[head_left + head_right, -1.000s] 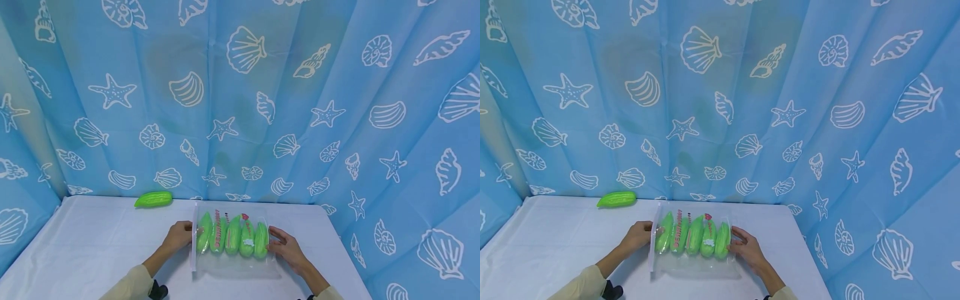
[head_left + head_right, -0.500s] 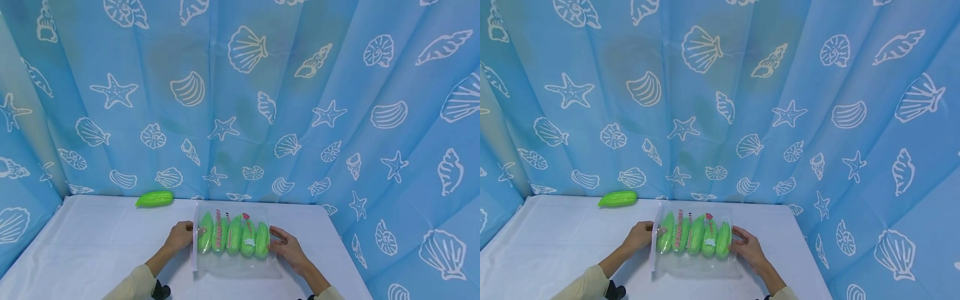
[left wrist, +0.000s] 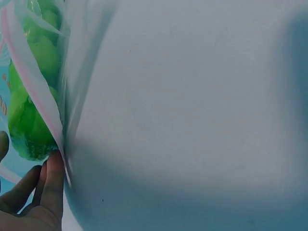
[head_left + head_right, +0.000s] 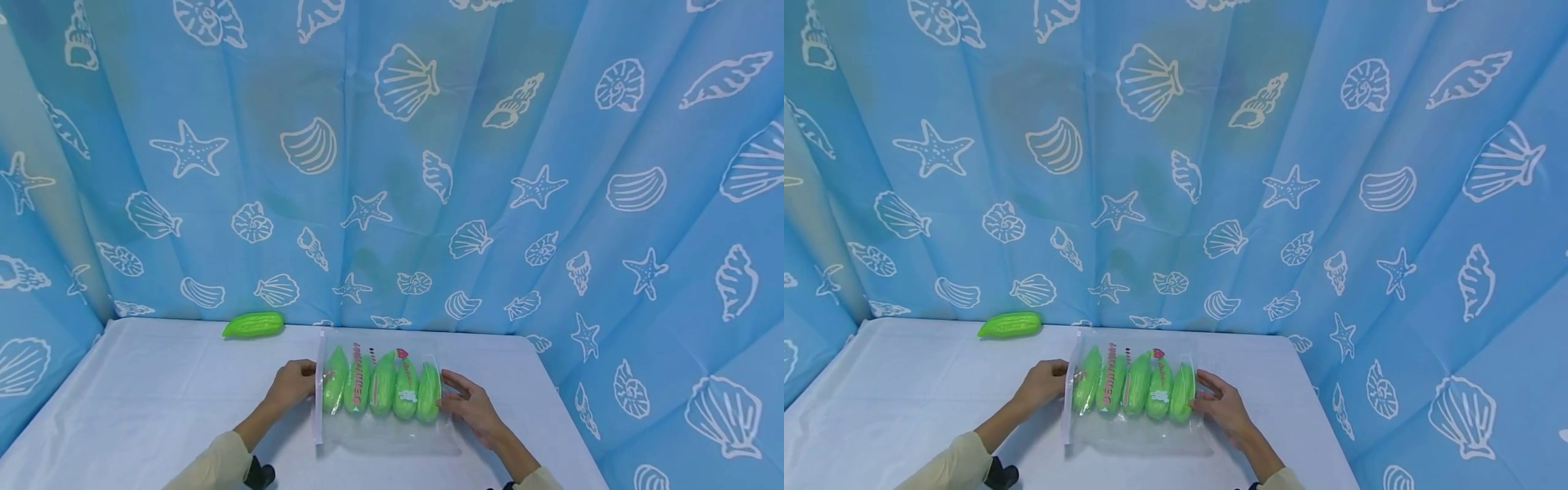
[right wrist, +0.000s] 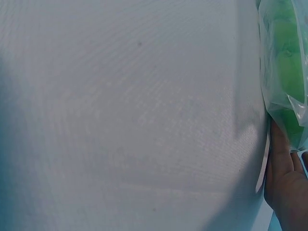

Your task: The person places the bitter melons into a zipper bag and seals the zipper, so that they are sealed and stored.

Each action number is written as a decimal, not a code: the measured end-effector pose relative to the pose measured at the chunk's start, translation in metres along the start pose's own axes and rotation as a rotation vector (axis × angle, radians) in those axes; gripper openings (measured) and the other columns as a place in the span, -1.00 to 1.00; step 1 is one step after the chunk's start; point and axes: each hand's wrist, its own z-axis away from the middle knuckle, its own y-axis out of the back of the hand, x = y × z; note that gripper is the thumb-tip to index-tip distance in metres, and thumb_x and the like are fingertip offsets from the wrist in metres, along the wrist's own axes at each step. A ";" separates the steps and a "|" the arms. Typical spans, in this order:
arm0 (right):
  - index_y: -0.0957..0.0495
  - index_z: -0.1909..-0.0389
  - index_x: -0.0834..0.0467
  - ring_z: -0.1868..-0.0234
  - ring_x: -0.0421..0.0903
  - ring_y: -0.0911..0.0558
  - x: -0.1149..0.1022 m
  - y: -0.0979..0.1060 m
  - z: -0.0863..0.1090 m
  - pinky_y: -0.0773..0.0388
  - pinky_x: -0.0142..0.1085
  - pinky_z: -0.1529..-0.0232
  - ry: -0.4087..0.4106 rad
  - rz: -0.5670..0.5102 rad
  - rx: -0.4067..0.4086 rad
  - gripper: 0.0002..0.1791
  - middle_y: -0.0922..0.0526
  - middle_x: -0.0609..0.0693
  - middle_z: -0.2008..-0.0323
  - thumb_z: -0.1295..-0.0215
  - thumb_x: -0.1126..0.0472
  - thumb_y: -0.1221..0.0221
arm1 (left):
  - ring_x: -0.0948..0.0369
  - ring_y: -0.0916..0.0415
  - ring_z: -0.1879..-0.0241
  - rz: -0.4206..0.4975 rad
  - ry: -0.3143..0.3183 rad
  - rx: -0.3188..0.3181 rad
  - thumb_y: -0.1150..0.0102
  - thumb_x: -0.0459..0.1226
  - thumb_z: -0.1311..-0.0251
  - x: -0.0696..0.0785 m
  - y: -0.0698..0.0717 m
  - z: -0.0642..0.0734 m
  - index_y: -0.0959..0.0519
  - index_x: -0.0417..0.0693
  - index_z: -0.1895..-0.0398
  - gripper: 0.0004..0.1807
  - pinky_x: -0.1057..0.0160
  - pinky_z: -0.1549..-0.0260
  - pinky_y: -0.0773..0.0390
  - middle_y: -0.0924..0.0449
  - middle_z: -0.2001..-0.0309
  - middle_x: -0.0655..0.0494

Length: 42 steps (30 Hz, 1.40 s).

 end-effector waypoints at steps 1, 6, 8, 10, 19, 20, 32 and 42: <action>-0.31 -0.39 0.16 -0.29 0.17 -0.41 0.000 0.000 0.000 -0.51 -0.06 -0.15 0.000 0.002 0.002 -0.16 -0.31 0.19 -0.38 -0.05 0.26 -0.42 | 0.18 -0.58 0.27 0.001 0.005 -0.003 -0.22 -0.22 -0.27 0.000 0.000 0.000 -0.56 -0.36 -0.03 -0.61 0.23 0.30 -0.66 -0.64 0.11 -0.06; -0.31 -0.39 0.15 -0.28 0.17 -0.42 0.000 0.000 0.000 -0.50 -0.05 -0.15 -0.005 0.017 0.011 -0.16 -0.32 0.18 -0.38 -0.04 0.25 -0.42 | 0.21 -0.61 0.29 -0.008 0.008 -0.001 -0.17 -0.26 -0.30 0.002 0.005 0.001 -0.56 -0.35 -0.04 -0.65 0.25 0.30 -0.66 -0.63 0.08 -0.09; -0.32 -0.38 0.15 -0.27 0.17 -0.43 0.000 -0.001 0.001 -0.51 -0.06 -0.13 -0.001 0.021 0.015 -0.17 -0.33 0.18 -0.37 -0.04 0.25 -0.42 | 0.21 -0.62 0.32 -0.012 0.006 0.012 -0.17 -0.26 -0.30 0.002 0.008 0.001 -0.57 -0.35 -0.02 -0.65 0.26 0.32 -0.66 -0.64 0.10 -0.09; -0.32 -0.38 0.15 -0.26 0.17 -0.43 -0.001 -0.001 0.002 -0.52 -0.07 -0.12 0.003 0.021 0.015 -0.17 -0.33 0.18 -0.37 -0.05 0.26 -0.42 | 0.21 -0.62 0.33 -0.012 0.006 0.024 -0.18 -0.25 -0.29 0.001 0.012 0.001 -0.57 -0.35 -0.02 -0.65 0.25 0.32 -0.66 -0.64 0.11 -0.09; -0.32 -0.38 0.13 -0.24 0.13 -0.46 0.000 -0.001 0.000 -0.52 -0.08 -0.13 -0.001 0.017 0.018 -0.16 -0.34 0.16 -0.37 -0.03 0.25 -0.43 | 0.08 -0.63 0.23 -0.117 -0.067 0.094 -0.31 -0.19 -0.21 -0.003 0.045 -0.007 -0.54 -0.34 -0.05 -0.54 0.18 0.31 -0.67 -0.64 0.12 -0.11; -0.32 -0.38 0.13 -0.24 0.14 -0.46 0.000 -0.001 0.000 -0.52 -0.07 -0.13 0.000 0.018 0.017 -0.16 -0.33 0.17 -0.37 -0.03 0.25 -0.43 | 0.05 -0.62 0.19 -0.143 -0.082 0.108 -0.32 -0.20 -0.20 -0.003 0.050 -0.009 -0.54 -0.34 -0.05 -0.54 0.16 0.28 -0.66 -0.64 0.11 -0.13; -0.30 -0.40 0.16 -0.29 0.19 -0.40 -0.001 0.001 0.002 -0.51 -0.08 -0.15 0.000 0.001 -0.008 -0.16 -0.31 0.19 -0.38 -0.05 0.26 -0.41 | -0.19 -0.44 -0.10 -0.597 -0.257 0.310 -0.41 -0.36 -0.05 -0.009 0.105 -0.033 -0.51 -0.32 -0.11 -0.47 -0.16 -0.05 -0.48 -0.51 -0.05 -0.29; -0.29 -0.40 0.17 -0.30 0.20 -0.39 0.001 0.002 0.002 -0.53 -0.10 -0.12 0.011 0.001 -0.028 -0.16 -0.30 0.20 -0.38 -0.07 0.25 -0.41 | -0.17 -0.36 -0.19 -0.935 -0.363 0.261 -0.43 -0.45 0.05 -0.016 0.125 -0.040 -0.47 -0.27 -0.16 -0.39 -0.14 -0.10 -0.46 -0.42 -0.14 -0.26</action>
